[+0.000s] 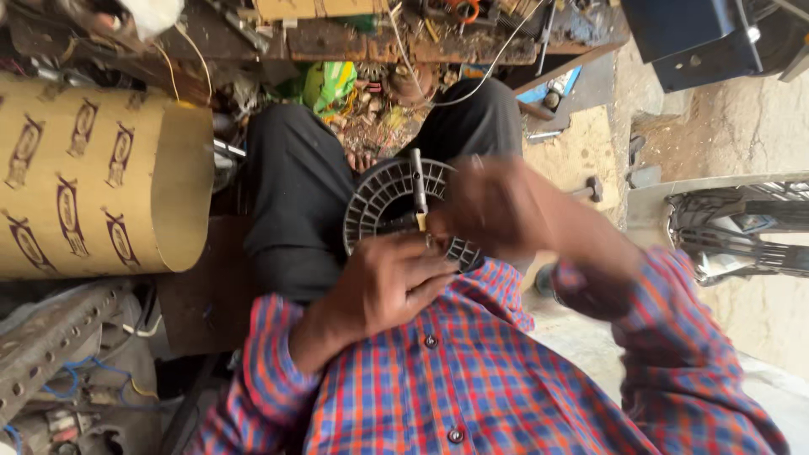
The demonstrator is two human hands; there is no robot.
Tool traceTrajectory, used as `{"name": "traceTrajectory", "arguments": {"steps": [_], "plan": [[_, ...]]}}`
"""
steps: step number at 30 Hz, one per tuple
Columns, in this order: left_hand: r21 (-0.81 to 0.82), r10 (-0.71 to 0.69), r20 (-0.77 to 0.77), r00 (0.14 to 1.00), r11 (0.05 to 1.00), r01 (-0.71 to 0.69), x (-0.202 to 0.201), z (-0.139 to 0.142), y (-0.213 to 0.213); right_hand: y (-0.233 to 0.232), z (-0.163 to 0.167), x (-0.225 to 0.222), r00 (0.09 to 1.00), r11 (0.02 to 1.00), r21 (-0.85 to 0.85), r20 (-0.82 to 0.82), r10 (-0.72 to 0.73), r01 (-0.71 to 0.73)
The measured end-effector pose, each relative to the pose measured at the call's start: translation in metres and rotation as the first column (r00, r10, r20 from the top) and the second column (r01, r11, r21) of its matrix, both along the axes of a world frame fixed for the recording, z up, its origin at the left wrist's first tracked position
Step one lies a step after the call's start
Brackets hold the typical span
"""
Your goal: The person winds copper wire around the slots of a motor stator core by hand. They rotate the stator and guide the wire into each slot, building up the coil windings.
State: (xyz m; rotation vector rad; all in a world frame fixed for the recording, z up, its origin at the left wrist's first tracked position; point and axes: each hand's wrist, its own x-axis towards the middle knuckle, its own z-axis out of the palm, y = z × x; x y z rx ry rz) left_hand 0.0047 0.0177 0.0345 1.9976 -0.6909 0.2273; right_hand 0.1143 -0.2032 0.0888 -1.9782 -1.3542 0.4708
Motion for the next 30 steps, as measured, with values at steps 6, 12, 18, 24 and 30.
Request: {"name": "traceTrajectory", "arguments": {"steps": [6, 12, 18, 24, 30], "plan": [[-0.522, 0.027, -0.322, 0.946, 0.829, -0.201, 0.037, -0.023, -0.009, -0.025, -0.065, 0.054, 0.935, 0.933, -0.068, 0.032, -0.353, 0.354], [0.057, -0.24, -0.282, 0.929, 0.962, 0.266, 0.12, 0.014, -0.006, -0.03, -0.015, -0.003, 0.999, 0.964, -0.262, 0.014, -0.042, 0.044], [-0.116, -0.068, 0.188, 0.98, 0.989, 0.091, 0.018, 0.013, -0.004, 0.003, 0.012, -0.005, 0.964, 0.975, 0.145, 0.23, 0.13, -0.166], [-0.738, -0.099, -0.422, 0.901, 0.614, -0.279, 0.033, -0.012, -0.014, -0.017, -0.068, 0.052, 0.921, 0.934, -0.02, 0.177, -0.348, 0.356], [0.021, -0.19, -0.292, 0.937, 0.978, 0.205, 0.119, 0.029, -0.004, -0.039, -0.03, 0.002, 0.993, 0.994, -0.103, 0.113, 0.042, -0.031]]}}
